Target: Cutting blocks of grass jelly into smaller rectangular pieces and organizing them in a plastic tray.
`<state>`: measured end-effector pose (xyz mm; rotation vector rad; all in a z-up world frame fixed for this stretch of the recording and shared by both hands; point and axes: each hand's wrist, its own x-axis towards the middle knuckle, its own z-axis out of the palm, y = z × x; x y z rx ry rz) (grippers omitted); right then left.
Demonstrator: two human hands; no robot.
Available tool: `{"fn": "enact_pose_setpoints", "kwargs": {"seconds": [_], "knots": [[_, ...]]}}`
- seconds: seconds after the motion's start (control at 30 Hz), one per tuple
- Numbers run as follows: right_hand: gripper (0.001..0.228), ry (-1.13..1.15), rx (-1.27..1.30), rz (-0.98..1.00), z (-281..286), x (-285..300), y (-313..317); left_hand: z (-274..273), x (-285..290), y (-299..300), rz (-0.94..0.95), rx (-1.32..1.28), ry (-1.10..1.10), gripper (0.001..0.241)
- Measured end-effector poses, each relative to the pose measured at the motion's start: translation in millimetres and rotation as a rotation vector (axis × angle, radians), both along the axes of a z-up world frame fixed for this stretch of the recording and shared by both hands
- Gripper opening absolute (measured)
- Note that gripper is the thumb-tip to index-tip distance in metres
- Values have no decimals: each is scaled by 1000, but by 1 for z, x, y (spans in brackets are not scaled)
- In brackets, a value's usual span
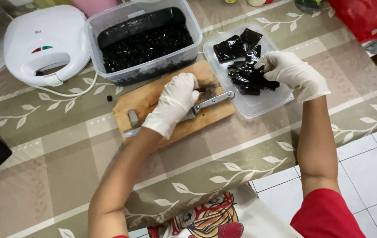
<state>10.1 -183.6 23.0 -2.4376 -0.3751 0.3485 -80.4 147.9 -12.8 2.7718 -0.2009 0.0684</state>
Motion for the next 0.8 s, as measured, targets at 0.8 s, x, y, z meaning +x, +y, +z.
{"fn": "enact_pose_setpoints", "kwargs": {"seconds": [0.8], "knots": [[26, -113, 29, -72, -18, 27, -12, -12, 92, -122, -263, -215, -35, 28]]}}
